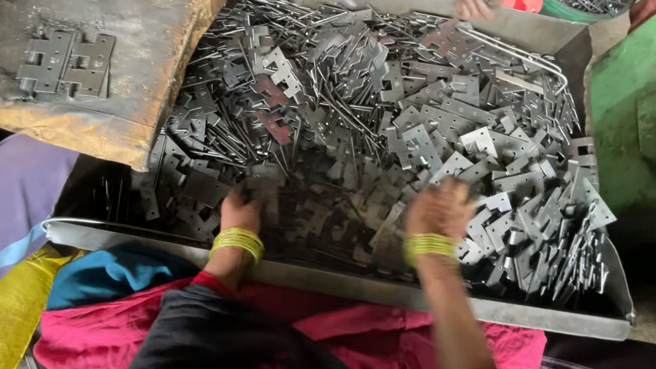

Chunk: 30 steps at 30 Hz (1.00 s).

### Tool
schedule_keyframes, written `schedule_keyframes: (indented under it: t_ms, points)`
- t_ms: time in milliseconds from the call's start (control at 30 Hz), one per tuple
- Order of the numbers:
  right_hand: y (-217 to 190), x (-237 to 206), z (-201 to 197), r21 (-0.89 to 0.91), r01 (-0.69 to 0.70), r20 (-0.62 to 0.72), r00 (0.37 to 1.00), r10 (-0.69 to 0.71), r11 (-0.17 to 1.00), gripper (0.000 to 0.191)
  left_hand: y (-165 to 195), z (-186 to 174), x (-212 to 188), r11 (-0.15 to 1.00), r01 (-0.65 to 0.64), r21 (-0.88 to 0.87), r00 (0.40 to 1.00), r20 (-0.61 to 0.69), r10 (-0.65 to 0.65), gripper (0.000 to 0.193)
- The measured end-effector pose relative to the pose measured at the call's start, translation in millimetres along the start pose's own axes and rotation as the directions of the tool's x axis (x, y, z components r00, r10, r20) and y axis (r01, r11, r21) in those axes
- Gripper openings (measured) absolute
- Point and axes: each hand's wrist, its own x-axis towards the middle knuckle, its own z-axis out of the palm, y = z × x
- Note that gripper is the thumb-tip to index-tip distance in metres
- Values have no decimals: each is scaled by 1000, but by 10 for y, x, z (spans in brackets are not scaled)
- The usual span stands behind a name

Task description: The person sorts small metal parts from a large bin, picking them up by hand and placing them into a separate pile. The person works continuously, handling the parts one by one or in small groups.

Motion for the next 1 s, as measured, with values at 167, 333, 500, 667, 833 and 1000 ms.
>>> schedule_keyframes:
  t_ms: [167,333,500,667,833,1000]
  points:
    - [656,10,-119,21,259,119,958,-260,966,25,-11,-64,30,993,-54,-108,981,-189,33,47]
    - [618,50,42,643,42,69,991,-112,765,35,217,-137,-208,986,-164,22,944,-286,163,50]
    - [43,252,390,868,-391,471,845,254,-306,31,450,-115,-452,870,-136,474,940,-215,264,47]
    - [-737,490,683,820,-328,364,931,16,469,27,491,-81,-476,900,-85,428,945,-251,209,50]
    - [-1206,522,754,386,413,29,888,-458,825,9,477,-95,-446,874,-288,393,884,-242,400,53]
    - [-1166,304,785,364,315,-146,949,-280,876,27,618,-72,-447,923,-158,351,904,-324,278,53]
